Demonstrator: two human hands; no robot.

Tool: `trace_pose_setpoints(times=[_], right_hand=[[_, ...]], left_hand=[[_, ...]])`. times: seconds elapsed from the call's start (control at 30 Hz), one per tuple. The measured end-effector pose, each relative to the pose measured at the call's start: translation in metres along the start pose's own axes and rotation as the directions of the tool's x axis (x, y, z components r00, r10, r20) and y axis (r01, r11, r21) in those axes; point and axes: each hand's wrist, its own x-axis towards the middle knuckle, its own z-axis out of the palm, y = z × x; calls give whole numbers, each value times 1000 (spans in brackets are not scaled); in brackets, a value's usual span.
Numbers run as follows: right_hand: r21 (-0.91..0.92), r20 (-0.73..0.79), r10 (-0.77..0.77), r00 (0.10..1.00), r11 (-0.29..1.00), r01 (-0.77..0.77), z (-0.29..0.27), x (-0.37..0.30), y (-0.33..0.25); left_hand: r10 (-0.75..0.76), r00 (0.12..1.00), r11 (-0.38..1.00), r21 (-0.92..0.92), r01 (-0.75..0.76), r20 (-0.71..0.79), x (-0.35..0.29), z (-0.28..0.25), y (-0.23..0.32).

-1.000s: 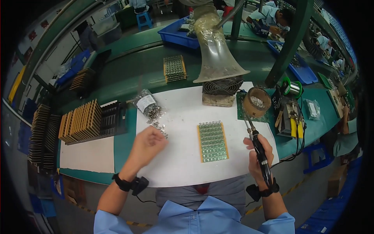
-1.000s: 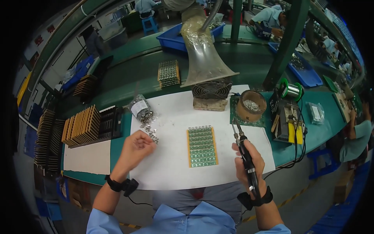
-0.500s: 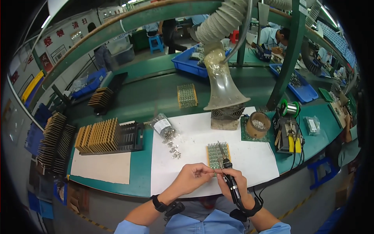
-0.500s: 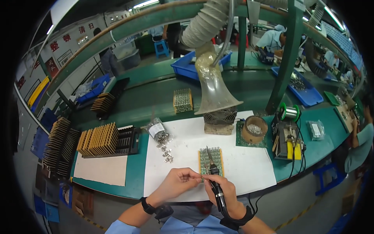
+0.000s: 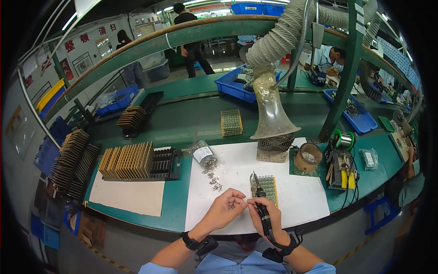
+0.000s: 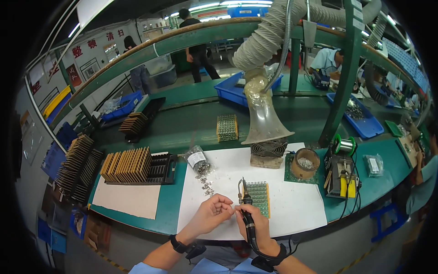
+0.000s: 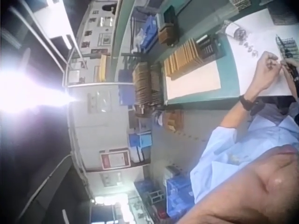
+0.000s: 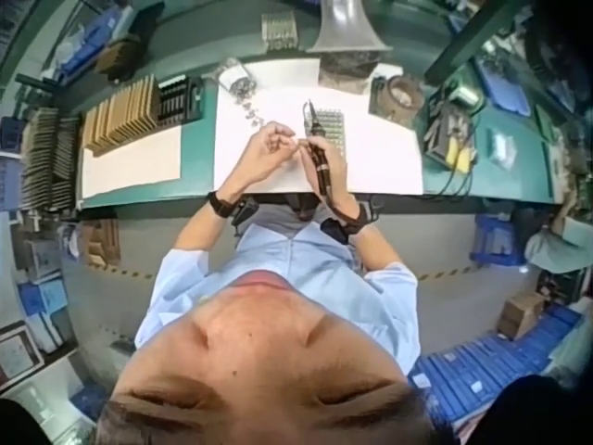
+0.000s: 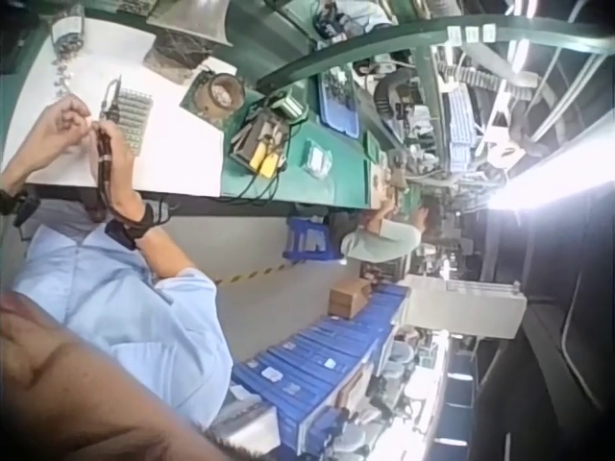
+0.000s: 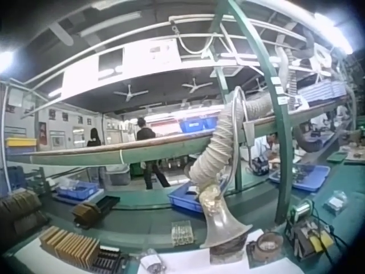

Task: The person picks up a metal component from a bag and places it onto a circuit board, then uses a soldering iron to fuse it to the board. This process is repeated for several components before the person sets the soldering iron back into its holder.

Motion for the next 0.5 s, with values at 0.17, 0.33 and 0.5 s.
trace_pose_setpoints(times=[0.17, 0.33, 0.5], right_hand=[[-38, 42, -25, 999, 999, 27, -3, -2, -1], [-43, 61, -78, 995, 996, 81, -7, 2, -5], [-14, 45, -68, 997, 998, 69, -9, 1, -6]], left_hand=[[117, 993, 988, 98, -119, 35, 3, -1, 0], [128, 986, 931, 330, -157, 106, 2, -4, 10], [149, 987, 947, 280, -159, 54, -4, 3, 8]])
